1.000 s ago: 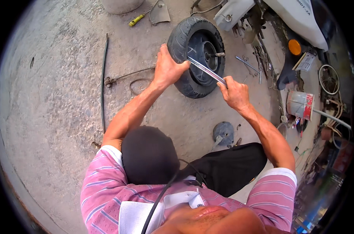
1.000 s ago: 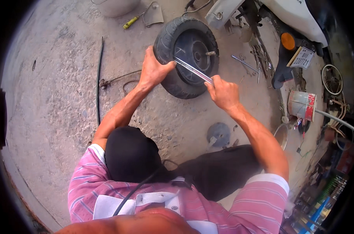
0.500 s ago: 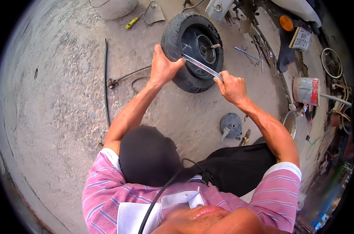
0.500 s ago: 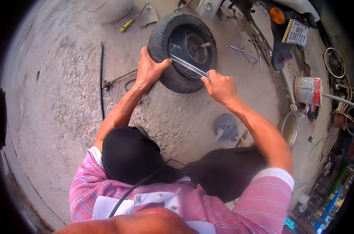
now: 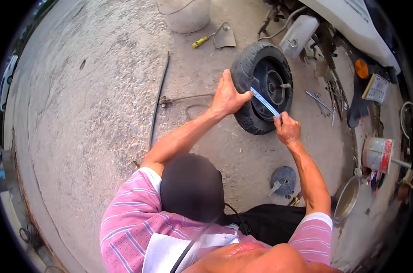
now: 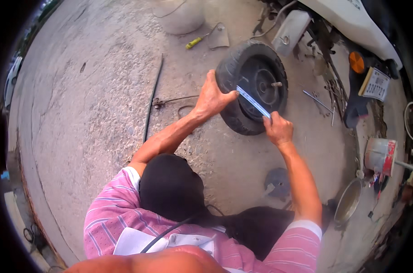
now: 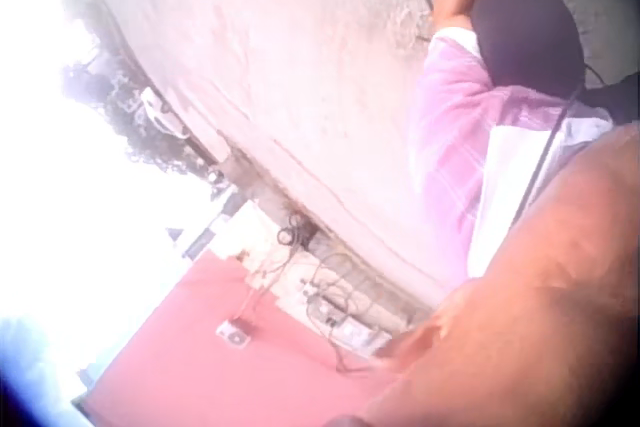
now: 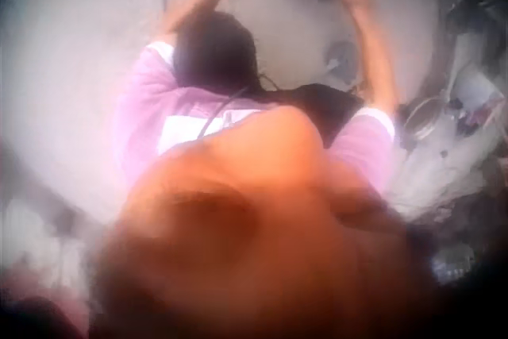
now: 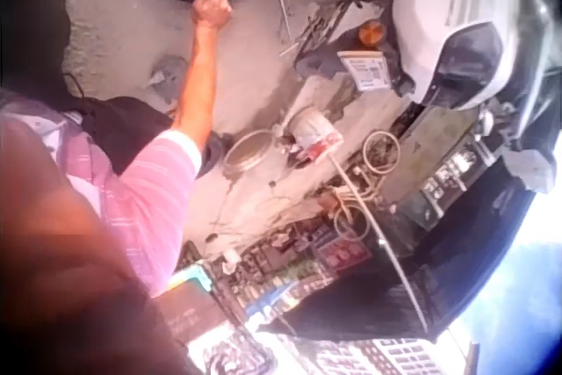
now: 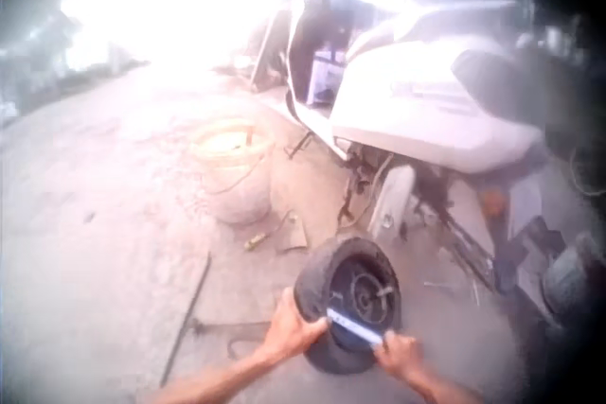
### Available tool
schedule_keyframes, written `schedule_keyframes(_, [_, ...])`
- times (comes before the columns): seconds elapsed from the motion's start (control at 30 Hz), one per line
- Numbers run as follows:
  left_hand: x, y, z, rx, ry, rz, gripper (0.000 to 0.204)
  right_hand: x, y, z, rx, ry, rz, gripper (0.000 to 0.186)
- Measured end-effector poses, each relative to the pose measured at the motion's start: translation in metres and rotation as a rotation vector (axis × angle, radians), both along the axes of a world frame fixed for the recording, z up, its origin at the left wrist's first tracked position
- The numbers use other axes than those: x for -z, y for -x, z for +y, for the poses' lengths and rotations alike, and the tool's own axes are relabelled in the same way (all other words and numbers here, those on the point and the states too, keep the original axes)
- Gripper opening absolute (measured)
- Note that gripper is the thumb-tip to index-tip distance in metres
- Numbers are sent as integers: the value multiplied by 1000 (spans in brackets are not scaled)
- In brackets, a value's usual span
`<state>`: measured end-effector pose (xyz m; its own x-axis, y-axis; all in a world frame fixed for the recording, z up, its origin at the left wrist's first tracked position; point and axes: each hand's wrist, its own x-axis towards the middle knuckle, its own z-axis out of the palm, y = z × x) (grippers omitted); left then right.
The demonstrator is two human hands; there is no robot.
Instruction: The person removes a tire from a wheel hub using a tire lever and their hands, then handles a pair of pliers.
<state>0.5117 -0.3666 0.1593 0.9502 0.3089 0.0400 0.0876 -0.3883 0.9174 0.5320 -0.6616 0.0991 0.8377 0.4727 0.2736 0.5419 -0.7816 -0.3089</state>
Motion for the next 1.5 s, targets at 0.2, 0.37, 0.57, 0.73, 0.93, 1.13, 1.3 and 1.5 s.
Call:
schedule_keyframes(0.2, [4,4,2,44,-40,24,101,47,20,5,129,-24,-34,33])
schedule_keyframes(0.37, [14,1,-2,23,-73,2,105,78,12,6,152,-20,-73,35])
schedule_keyframes(0.57, [12,2,-2,74,-59,-2,112,60,14,3,165,-39,-82,35])
schedule_keyframes(0.73, [19,2,3,99,-23,-36,113,-12,21,1,108,104,77,34])
schedule_keyframes(0.93, [27,5,8,74,-18,-53,107,-120,24,26,54,206,471,34])
schedule_keyframes(1.13, [17,10,17,66,64,-20,91,-218,11,77,-52,576,547,35])
schedule_keyframes(1.3, [9,18,10,88,136,63,94,-254,25,70,-11,616,659,35])
schedule_keyframes(1.5, [23,13,16,78,149,-30,90,-257,68,-60,158,248,794,31])
